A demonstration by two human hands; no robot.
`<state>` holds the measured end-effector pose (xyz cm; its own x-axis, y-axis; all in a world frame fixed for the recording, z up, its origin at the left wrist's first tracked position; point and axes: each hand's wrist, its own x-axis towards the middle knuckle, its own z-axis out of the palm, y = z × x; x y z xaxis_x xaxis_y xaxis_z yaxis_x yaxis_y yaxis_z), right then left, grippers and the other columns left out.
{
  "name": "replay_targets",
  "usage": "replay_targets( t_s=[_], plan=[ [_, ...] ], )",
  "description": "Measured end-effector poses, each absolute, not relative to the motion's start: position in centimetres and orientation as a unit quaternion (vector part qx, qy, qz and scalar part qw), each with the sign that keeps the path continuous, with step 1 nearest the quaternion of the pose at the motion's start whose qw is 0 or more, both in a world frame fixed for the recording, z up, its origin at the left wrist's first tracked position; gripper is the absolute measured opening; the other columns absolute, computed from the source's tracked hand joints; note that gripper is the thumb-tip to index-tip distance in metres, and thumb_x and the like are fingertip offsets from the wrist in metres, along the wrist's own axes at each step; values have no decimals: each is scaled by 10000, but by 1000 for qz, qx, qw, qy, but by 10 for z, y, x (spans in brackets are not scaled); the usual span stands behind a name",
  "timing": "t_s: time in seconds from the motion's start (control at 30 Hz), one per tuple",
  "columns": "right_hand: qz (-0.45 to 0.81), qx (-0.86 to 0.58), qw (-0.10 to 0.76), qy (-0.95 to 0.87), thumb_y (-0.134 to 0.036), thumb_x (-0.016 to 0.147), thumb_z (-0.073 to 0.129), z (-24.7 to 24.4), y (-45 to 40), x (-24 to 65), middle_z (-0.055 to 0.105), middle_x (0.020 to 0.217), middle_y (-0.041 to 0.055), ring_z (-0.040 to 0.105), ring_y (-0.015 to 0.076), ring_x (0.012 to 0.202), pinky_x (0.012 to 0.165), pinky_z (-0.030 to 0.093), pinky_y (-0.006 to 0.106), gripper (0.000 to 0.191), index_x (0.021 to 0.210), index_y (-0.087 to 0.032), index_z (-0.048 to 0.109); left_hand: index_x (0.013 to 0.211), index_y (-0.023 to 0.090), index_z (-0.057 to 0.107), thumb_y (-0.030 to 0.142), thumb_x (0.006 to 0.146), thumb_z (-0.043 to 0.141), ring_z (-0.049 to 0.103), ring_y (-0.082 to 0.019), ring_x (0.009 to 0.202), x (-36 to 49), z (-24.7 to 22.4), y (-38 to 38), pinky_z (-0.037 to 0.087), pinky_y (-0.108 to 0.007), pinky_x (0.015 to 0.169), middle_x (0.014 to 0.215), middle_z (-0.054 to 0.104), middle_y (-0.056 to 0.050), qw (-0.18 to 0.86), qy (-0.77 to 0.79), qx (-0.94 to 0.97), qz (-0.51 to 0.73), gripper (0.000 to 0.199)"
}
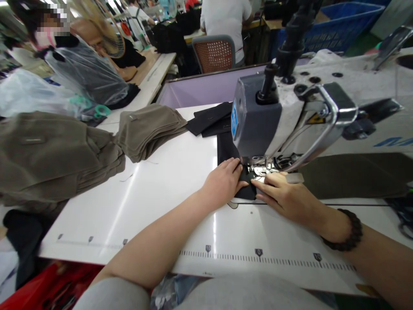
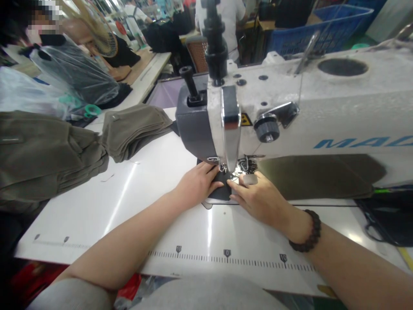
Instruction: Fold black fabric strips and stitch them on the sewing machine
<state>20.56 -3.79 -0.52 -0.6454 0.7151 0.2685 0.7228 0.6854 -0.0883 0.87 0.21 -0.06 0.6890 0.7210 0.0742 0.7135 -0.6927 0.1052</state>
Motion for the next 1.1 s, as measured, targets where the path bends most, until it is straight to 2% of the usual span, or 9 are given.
replay_targets(
  t_s=[0.4, 0.63, 0.77, 0.83, 0.93, 1.1],
  plan=[
    [13, -421, 131, -897, -297, 884, 406, -13, -37, 208, 620, 912, 133, 553, 196, 810, 680, 433, 312, 341, 1118, -130, 588, 1100, 43, 534, 420, 894, 377, 432, -268, 1157, 10, -1, 4, 401, -347, 922, 1149, 531, -165, 17, 394, 918, 44, 457],
    [19, -414, 137, -900, -272, 867, 438, -12, -36, 207, 624, 907, 143, 562, 198, 774, 673, 439, 324, 336, 1117, -105, 588, 1035, 58, 557, 421, 886, 398, 435, -277, 1154, 10, -3, 6, 414, -361, 907, 1118, 540, -166, 19, 399, 916, 46, 424],
    [16, -436, 142, -889, -287, 855, 464, -12, -36, 207, 626, 914, 137, 566, 208, 817, 684, 438, 324, 336, 1117, -116, 585, 1024, 54, 562, 395, 887, 409, 449, -273, 1133, 9, -4, 8, 415, -366, 908, 1104, 544, -167, 16, 394, 918, 52, 398],
    [21, -421, 156, -893, -286, 857, 462, -10, -36, 207, 628, 882, 120, 567, 197, 808, 687, 434, 317, 309, 1078, -122, 604, 1002, 74, 571, 350, 884, 433, 487, -251, 1075, 8, -2, 6, 425, -363, 894, 1081, 555, -147, 21, 374, 925, 63, 330],
    [33, -356, 180, -916, -272, 881, 419, -8, -38, 208, 610, 755, 71, 551, 152, 698, 660, 424, 301, 283, 993, -127, 634, 943, 113, 589, 229, 890, 426, 534, -200, 958, 4, 3, -2, 460, -323, 835, 1015, 584, -94, 52, 296, 952, 63, 208],
    [19, -322, 188, -928, -267, 895, 397, -7, -40, 208, 576, 667, 37, 502, 121, 599, 619, 406, 285, 292, 948, -117, 642, 925, 99, 597, 165, 896, 387, 536, -178, 954, 0, 7, -11, 468, -282, 838, 1007, 595, -87, 72, 236, 966, 72, 222]
  ],
)
